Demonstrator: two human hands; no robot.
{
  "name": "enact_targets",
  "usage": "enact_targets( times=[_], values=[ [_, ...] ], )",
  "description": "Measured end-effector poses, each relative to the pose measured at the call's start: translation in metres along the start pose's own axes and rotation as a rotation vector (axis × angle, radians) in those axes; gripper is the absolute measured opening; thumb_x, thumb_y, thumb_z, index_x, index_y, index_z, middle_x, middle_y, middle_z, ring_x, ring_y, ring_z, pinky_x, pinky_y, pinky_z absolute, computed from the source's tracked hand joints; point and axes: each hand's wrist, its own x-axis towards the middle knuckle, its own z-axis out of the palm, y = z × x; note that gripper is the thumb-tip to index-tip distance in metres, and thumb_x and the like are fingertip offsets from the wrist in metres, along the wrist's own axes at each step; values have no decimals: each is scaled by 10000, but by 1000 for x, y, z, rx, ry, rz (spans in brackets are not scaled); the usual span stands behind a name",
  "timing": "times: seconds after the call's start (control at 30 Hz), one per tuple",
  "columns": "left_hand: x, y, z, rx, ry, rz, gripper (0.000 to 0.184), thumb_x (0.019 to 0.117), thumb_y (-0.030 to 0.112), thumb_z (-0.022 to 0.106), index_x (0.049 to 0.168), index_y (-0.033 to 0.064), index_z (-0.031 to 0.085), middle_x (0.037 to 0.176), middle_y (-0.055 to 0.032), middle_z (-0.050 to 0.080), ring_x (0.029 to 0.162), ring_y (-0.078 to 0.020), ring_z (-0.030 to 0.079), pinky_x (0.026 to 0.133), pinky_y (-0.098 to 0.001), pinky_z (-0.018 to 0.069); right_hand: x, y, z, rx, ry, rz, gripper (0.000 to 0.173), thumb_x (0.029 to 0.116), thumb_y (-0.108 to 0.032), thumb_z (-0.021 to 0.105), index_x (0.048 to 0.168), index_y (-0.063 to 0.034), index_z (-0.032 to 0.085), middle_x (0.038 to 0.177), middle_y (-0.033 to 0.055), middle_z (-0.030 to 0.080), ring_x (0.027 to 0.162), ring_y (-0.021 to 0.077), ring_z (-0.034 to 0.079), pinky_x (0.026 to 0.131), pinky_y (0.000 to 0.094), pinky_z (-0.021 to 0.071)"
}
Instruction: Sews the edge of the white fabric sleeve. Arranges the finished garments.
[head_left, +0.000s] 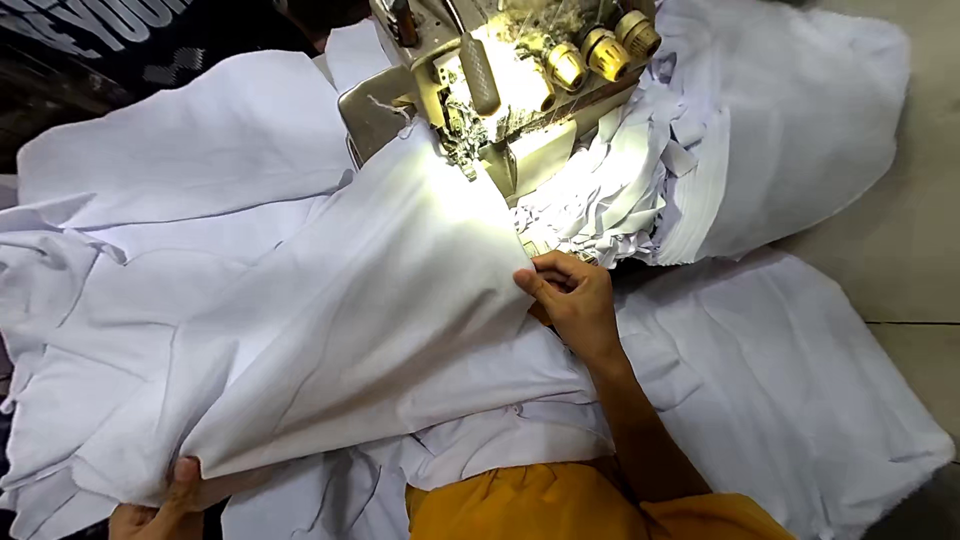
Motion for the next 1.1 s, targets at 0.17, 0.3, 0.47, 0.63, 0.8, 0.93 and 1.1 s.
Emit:
enact_targets(
  times=[0.17, 0.3, 0.47, 0.63, 0.8, 0.93, 1.1],
  values=[
    [-2, -7, 27, 72, 156, -15, 123, 1035, 108, 522, 1146, 134, 569, 960, 177, 706, 910, 46, 683, 867, -190, 577, -5, 5, 2, 92, 21, -13, 153, 922, -173, 759, 995, -40, 746, 816, -17, 738, 674, -7, 657, 634, 150, 556],
    [10, -1, 28, 55, 201, -2, 129, 1040, 109, 507, 1156, 118, 563, 958, 169, 705, 905, 48, 685, 860, -186, 580, -3, 5, 3, 107, 20, -23, 141, 913, -158, 769, 981, -35, 753, 816, -9, 745, 674, 2, 666, 635, 155, 563],
    [28, 10, 26, 59, 189, 28, 150, 1042, 135, 520, 1184, 111, 560, 997, 155, 704, 938, 39, 684, 891, -192, 575, 3, 2, 5, 84, 18, -37, 139, 915, -175, 770, 966, -47, 750, 801, -20, 734, 663, -13, 652, 628, 141, 551],
    [54, 6, 18, 52, 175, 62, 204, 1034, 189, 568, 1220, 105, 564, 1029, 128, 703, 960, 9, 686, 908, -219, 574, 15, -2, 8, 60, 17, -32, 116, 905, -167, 781, 953, -64, 753, 785, -24, 733, 654, -13, 651, 619, 152, 551],
    [80, 13, 27, 88, 220, 48, 153, 1036, 221, 587, 1164, 140, 604, 952, 136, 704, 881, 13, 691, 844, -220, 589, 26, -5, 8, 22, 26, -13, 115, 898, -193, 799, 936, -92, 760, 745, -32, 718, 600, 4, 619, 564, 171, 521],
    [69, 16, 27, 267, 170, -4, 325, 1040, 367, 569, 1208, 89, 587, 983, 133, 679, 889, 71, 661, 835, -171, 569, 25, -8, 5, 1, 25, -11, 117, 902, -204, 794, 944, -100, 758, 755, -38, 720, 601, 1, 617, 563, 170, 516],
    [7, 24, 25, 599, 33, -60, 957, 821, 327, 798, 1496, -138, 304, 1424, -284, 508, 1290, -182, 545, 1088, -335, 455, 19, -7, 3, -11, 3, 8, 131, 919, -226, 772, 974, -109, 752, 753, -52, 701, 588, -1, 583, 546, 171, 484]
  ],
)
